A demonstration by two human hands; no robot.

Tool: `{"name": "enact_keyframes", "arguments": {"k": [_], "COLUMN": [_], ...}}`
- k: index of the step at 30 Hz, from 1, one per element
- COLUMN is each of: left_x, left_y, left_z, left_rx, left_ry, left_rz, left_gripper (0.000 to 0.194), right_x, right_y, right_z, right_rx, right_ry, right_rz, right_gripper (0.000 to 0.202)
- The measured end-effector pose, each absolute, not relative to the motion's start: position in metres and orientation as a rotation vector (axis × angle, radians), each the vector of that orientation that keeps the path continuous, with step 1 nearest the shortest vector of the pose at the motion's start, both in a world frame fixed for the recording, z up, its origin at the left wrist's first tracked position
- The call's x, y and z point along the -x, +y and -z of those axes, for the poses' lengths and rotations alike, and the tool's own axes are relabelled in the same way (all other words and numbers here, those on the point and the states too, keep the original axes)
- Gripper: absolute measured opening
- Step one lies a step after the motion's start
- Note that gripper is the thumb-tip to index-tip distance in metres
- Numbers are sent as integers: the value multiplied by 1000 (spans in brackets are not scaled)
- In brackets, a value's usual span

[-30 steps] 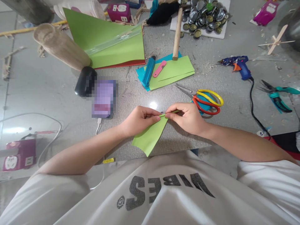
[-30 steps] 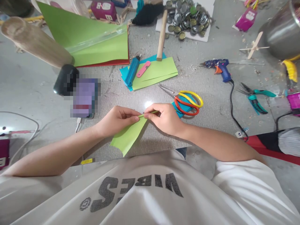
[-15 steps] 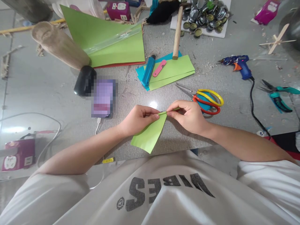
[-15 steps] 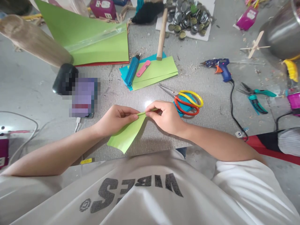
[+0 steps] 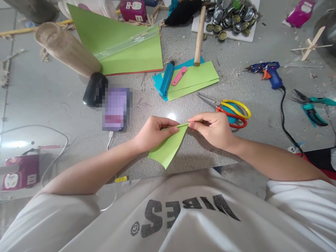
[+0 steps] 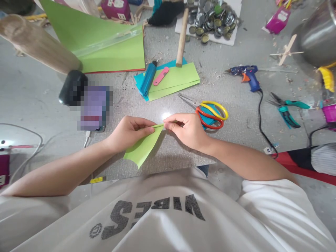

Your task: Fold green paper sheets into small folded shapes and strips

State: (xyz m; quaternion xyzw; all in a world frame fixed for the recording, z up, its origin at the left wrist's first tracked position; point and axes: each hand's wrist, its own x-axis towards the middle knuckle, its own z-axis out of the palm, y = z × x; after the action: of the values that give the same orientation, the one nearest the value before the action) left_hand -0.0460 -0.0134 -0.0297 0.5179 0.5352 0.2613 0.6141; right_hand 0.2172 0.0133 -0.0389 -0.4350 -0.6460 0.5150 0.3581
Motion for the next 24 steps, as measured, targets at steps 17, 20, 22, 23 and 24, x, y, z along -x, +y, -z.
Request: {"name": "enact_keyframes", "arguments": {"k": [17,20,22,23,24], "left_x": [48,48,48,48,48], "left_y": [-23,-21,-19,-19,-19], "left_z": [29,25,25,25,25], "left_rx": [-1620,-1427,-1357,-1338,-1331], "left_ry": [1266,1302,1314,1318,1322], "left_rz": [-823,-836,-835,-835,-837], "left_gripper": [35,37,36,35,34], "right_x": [-221,-225,-225,-225,-225], "right_y": [19,24,26,27,27], "right_z": [32,37,38,38,38], "right_rx": [1047,950,893,883,888], "right_ry": [-1617,-1710,-1746,-1749,-1744], "right_rz": [-1322,-1122,-1047,-1042,-1064], "right_gripper": [29,6,12,11,8]}}
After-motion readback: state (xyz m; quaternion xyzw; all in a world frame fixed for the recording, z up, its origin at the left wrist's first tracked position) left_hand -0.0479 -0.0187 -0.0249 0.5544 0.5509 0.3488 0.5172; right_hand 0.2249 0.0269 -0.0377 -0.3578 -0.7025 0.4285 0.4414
